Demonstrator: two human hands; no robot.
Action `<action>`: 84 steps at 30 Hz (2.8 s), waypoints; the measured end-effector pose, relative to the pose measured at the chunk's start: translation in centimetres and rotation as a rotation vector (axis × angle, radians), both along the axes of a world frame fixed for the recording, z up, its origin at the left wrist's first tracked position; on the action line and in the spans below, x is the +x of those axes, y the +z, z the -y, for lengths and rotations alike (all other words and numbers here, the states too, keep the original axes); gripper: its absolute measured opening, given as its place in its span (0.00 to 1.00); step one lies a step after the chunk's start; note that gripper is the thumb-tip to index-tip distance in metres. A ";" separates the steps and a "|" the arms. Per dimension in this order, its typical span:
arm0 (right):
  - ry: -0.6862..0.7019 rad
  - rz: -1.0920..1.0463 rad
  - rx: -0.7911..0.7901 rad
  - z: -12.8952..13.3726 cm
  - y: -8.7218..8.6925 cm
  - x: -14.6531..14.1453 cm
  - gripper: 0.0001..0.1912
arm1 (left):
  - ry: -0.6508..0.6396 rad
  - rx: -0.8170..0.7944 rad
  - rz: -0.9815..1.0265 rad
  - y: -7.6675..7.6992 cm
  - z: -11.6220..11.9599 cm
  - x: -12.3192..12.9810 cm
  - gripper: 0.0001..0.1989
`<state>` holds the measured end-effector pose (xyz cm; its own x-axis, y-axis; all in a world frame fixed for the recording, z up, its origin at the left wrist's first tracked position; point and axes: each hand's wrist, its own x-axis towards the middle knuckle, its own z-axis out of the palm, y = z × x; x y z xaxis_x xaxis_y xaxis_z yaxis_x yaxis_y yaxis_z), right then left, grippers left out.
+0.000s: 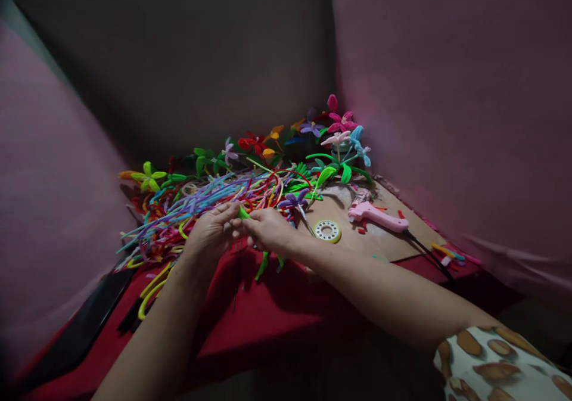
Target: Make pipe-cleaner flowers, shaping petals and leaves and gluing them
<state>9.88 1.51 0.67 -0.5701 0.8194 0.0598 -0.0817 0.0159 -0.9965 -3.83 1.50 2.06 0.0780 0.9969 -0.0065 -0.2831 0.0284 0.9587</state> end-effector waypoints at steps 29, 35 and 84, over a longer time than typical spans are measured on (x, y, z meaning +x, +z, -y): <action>0.062 -0.077 -0.107 -0.3 -0.4 0.4 0.09 | 0.200 0.071 -0.074 0.2 0.7 1.2 0.11; 0.056 -0.047 -0.122 0.0 0.1 0.6 0.09 | 0.134 0.028 -0.093 0.4 0.6 0.6 0.12; 0.123 -0.038 -0.217 0.3 0.2 0.8 0.12 | 0.121 0.128 -0.284 1.4 0.8 -0.8 0.09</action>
<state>10.65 1.16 0.86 -0.6672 0.7399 -0.0867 -0.1072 -0.2105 -0.9717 -4.61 0.72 3.41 -0.0278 0.9930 0.1146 0.0022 -0.1146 0.9934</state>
